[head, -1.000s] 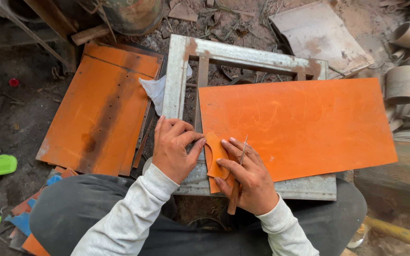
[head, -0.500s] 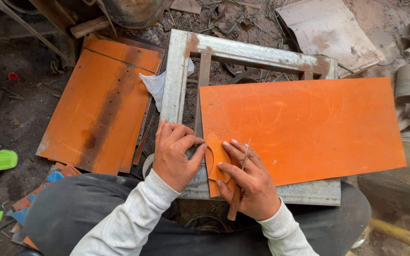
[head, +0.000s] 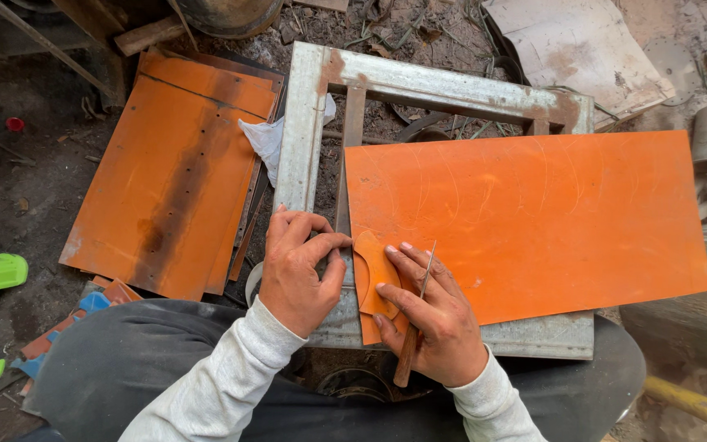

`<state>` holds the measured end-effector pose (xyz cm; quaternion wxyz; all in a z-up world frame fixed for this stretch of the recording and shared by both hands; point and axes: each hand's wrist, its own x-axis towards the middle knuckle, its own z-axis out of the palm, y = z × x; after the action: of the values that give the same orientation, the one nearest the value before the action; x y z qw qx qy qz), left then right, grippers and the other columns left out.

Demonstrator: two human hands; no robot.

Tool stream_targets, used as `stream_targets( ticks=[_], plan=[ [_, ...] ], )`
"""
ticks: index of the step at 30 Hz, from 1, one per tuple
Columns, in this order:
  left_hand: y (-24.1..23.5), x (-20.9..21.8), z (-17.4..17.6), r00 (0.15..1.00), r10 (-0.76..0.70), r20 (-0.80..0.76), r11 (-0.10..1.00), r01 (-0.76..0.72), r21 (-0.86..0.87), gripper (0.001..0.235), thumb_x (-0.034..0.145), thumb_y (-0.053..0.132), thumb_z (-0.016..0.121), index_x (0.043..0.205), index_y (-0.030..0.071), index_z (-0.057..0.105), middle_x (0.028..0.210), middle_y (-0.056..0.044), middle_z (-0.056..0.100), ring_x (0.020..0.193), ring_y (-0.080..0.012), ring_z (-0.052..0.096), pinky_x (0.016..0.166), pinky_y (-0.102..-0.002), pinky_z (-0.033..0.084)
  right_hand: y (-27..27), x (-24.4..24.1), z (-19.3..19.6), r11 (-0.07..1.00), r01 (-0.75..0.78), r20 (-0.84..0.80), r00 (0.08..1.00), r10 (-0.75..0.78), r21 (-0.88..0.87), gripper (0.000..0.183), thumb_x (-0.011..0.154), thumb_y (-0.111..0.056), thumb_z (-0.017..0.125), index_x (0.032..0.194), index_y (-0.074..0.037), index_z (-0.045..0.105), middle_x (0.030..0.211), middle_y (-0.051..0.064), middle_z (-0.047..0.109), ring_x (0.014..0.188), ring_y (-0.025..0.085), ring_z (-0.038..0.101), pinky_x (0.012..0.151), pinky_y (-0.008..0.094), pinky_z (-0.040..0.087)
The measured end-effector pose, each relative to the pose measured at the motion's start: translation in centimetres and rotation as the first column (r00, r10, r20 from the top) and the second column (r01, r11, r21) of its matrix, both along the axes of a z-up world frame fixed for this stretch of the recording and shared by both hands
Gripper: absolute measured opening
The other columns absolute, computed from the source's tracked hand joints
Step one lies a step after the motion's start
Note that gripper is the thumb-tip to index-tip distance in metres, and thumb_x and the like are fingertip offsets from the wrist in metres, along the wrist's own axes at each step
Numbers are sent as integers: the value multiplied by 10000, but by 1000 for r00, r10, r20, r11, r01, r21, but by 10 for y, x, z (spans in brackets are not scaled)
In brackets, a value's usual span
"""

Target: The person uses a pointed awl to trace and carve curved shapes into an orange plastic sheet placed on a metal frame. They repeatedly reposition the sheet and the carved pieces, continuing to refine the edges of the cutouts.

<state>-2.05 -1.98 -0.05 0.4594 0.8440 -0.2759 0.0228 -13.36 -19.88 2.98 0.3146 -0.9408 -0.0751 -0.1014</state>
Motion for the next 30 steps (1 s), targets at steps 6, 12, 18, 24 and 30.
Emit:
stream_targets(
  ticks=[6, 12, 18, 24, 30],
  plan=[
    [-1, -1, 0, 1000, 1, 12, 1000, -1, -2, 107, 777, 96, 795, 875, 56, 787, 906, -71, 633, 1010, -282, 581, 1144, -617, 349, 0, 1, -1, 1000, -2, 8, 1000, 2, -2, 343, 774, -182, 830, 1074, -45, 738, 1385, 213, 624, 1374, 420, 531, 1115, 505, 452],
    [-3, -1, -6, 1000, 16, 27, 1000, -16, 19, 78, 786, 107, 810, 851, 70, 789, 882, -48, 639, 997, -263, 591, 1148, -620, 354, 0, 1, -2, 1000, -4, 11, 1000, 4, -5, 353, 770, -183, 838, 1080, -44, 741, 1379, 222, 627, 1372, 423, 533, 1117, 511, 446],
    [-3, -2, -4, 999, 24, 25, 1000, -24, 20, 78, 779, 106, 807, 835, 59, 779, 877, -55, 638, 990, -269, 592, 1139, -620, 358, 0, 2, -2, 1000, -5, 13, 1000, 5, -4, 352, 768, -179, 835, 1077, -41, 741, 1376, 222, 628, 1370, 422, 535, 1119, 515, 442],
    [-5, -1, -3, 999, 37, 27, 999, -38, 30, 71, 781, 110, 807, 819, 62, 770, 877, -46, 657, 1010, -274, 600, 1140, -612, 359, 0, 2, -2, 1000, -4, 8, 1000, 5, -3, 345, 769, -175, 831, 1072, -36, 740, 1374, 226, 627, 1369, 422, 534, 1116, 511, 446],
    [-6, -1, -3, 999, 39, 16, 998, -40, 48, 73, 778, 114, 811, 813, 66, 768, 874, -42, 660, 1005, -273, 600, 1140, -608, 358, 0, 2, -1, 1000, -1, 2, 1000, 1, -7, 345, 769, -172, 830, 1072, -34, 740, 1377, 228, 627, 1373, 421, 530, 1119, 508, 444]
  ],
)
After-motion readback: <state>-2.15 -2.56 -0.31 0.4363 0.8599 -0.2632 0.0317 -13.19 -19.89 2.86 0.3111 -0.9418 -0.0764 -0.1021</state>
